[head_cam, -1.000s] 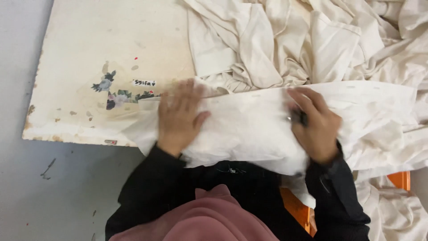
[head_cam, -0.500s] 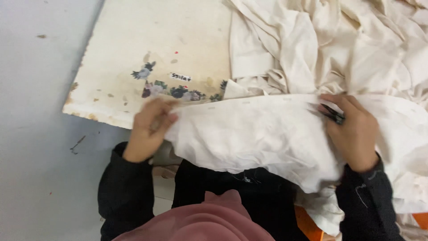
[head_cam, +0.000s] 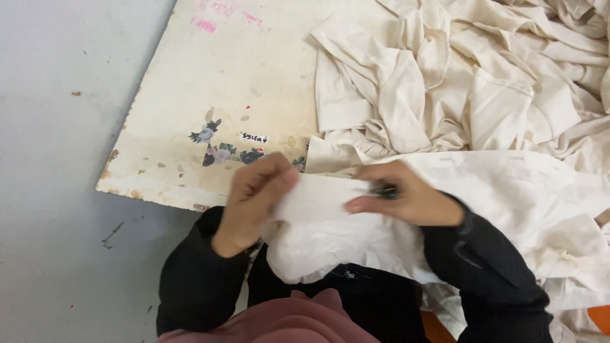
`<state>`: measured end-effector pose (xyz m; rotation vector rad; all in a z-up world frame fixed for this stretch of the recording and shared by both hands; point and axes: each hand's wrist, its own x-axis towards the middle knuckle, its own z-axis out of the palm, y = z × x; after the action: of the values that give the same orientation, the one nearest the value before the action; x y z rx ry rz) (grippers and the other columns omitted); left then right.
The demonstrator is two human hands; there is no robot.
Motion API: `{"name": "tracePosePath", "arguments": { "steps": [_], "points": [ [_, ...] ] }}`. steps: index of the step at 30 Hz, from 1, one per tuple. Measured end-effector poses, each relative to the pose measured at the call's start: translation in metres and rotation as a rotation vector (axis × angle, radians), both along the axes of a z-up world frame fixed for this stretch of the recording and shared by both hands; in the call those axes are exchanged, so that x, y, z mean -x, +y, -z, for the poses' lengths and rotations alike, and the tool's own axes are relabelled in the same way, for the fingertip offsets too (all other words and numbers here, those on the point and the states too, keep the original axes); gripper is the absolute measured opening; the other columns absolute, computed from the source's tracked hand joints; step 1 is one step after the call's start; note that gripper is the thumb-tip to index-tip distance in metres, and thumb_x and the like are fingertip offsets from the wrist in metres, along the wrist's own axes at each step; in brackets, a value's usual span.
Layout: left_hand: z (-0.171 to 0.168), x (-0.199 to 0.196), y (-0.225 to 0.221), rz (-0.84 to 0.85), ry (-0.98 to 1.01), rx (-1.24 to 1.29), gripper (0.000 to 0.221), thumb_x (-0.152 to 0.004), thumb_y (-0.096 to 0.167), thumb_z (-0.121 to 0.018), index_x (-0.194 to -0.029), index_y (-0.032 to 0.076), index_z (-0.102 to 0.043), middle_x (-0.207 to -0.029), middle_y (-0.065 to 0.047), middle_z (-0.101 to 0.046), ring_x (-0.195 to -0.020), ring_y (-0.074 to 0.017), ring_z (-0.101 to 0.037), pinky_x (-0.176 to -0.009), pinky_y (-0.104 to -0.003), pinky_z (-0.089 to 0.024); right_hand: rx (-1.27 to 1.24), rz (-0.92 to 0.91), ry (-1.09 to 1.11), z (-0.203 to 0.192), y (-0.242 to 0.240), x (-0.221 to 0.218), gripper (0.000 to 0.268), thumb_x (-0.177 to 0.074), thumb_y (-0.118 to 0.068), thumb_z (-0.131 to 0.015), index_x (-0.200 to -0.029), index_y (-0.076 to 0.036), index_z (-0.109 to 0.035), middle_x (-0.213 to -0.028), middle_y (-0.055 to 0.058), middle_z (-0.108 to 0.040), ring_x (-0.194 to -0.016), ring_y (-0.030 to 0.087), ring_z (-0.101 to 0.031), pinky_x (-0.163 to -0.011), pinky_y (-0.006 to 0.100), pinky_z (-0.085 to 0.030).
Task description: Trimming excess threads from white garments using thread nippers in a factory setting.
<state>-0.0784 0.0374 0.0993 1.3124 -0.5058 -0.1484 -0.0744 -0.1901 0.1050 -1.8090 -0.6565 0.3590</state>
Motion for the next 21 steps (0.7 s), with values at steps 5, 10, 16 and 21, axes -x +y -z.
{"name": "tracePosePath", "arguments": {
  "steps": [5,10,16,21],
  "points": [
    [-0.008,-0.016,0.024,-0.366,0.197,-0.037,0.027,-0.081,0.010,-0.051,-0.060,0.017,-0.035,-0.061,0.010,-0.032,-0.057,-0.0019,-0.030,-0.049,-0.021,-0.024,0.052,0.239,0.009,0.008,-0.090,0.014,0.020,-0.063,-0.008,-0.070,-0.082,-0.007,-0.064,-0.075,0.004,-0.067,-0.064,0.010,-0.063,-0.061,0.020,-0.051],
    [-0.015,-0.036,0.036,-0.086,0.437,0.116,0.026,-0.077,0.020,-0.056,-0.059,0.016,-0.036,-0.050,0.007,-0.038,-0.042,-0.0051,-0.039,-0.039,-0.018,-0.024,0.299,0.681,-0.063,0.009,-0.143,0.044,0.016,-0.063,-0.007,-0.071,-0.078,-0.003,-0.065,-0.070,0.003,-0.062,-0.065,0.007,-0.053,-0.058,0.017,-0.039],
    [-0.006,-0.041,0.026,-0.346,-0.527,-0.495,0.027,-0.085,-0.002,-0.053,-0.070,0.007,-0.032,-0.068,-0.003,-0.031,-0.064,-0.0145,-0.031,-0.062,-0.025,-0.026,0.428,1.072,-1.147,0.037,-0.163,0.057,0.023,-0.074,0.023,-0.045,-0.080,0.005,-0.058,-0.080,0.021,-0.059,-0.072,0.032,-0.054,-0.059,0.036,-0.038],
    [0.012,-0.065,0.020,-0.839,-1.033,-0.473,0.022,-0.058,-0.022,-0.046,-0.058,-0.001,-0.041,-0.067,-0.012,-0.040,-0.069,-0.0288,-0.044,-0.060,-0.036,-0.036,0.455,1.104,-1.571,0.063,-0.184,0.043,0.015,-0.070,0.015,-0.049,-0.069,0.001,-0.054,-0.070,0.020,-0.061,-0.057,0.032,-0.057,-0.048,0.036,-0.041]
  ]
}}
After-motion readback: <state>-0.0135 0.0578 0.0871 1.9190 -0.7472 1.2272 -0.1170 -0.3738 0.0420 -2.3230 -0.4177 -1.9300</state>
